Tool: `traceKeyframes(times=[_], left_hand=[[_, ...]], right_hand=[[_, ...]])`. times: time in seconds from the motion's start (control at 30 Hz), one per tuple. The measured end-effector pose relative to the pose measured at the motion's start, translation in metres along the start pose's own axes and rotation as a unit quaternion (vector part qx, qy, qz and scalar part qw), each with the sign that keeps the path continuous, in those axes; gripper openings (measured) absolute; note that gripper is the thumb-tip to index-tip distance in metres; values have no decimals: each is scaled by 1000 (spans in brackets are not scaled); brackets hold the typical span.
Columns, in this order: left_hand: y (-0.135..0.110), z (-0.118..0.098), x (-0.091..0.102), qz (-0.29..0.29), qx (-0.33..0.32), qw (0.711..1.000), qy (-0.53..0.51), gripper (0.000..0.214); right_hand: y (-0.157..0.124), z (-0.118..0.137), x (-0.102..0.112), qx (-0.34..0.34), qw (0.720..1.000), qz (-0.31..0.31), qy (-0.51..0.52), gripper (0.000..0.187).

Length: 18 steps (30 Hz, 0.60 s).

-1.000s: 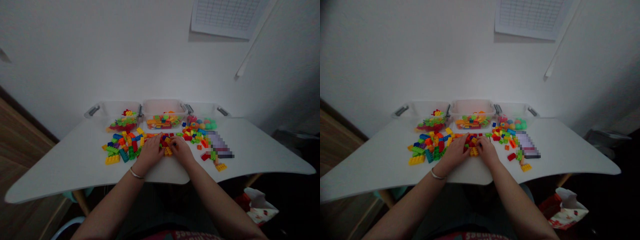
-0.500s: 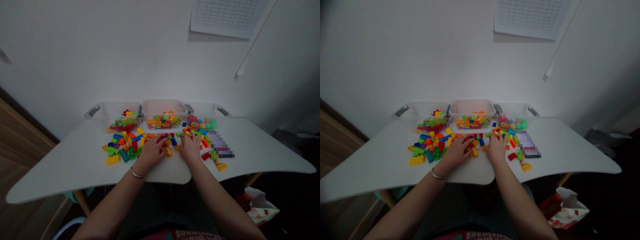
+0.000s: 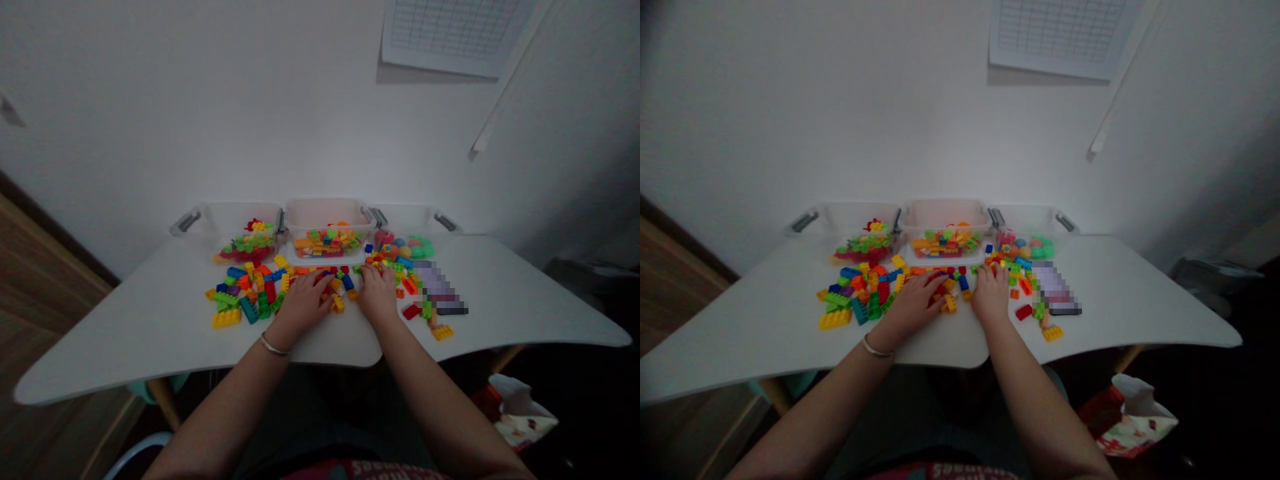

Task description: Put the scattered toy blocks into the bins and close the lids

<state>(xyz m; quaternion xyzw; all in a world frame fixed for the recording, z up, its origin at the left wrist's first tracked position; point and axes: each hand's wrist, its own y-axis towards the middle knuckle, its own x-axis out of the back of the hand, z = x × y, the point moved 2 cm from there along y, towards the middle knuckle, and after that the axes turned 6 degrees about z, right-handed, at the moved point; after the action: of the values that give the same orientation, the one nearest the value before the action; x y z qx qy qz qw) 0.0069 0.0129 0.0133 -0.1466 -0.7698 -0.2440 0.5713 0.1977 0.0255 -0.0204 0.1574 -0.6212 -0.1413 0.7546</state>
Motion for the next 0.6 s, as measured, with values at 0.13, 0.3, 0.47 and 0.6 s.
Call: traceKeyframes(times=[0.13, 0.3, 0.47, 0.6], left_hand=[[0, 1, 0, 1, 4, 1000, -2, 50], [1, 2, -1, -2, 2, 1000, -3, 49], [1, 2, -2, -6, -3, 1000, -5, 48], [1, 2, -2, -6, -2, 1000, -7, 47]], right_hand=[[5, 1, -4, -2, 999, 51, -7, 53], [1, 3, 1, -18, 999, 37, -29, 48], [-6, 6, 13, -34, 998, 37, -38, 36], [-7, 3, 13, -24, 998, 58, -13, 34]])
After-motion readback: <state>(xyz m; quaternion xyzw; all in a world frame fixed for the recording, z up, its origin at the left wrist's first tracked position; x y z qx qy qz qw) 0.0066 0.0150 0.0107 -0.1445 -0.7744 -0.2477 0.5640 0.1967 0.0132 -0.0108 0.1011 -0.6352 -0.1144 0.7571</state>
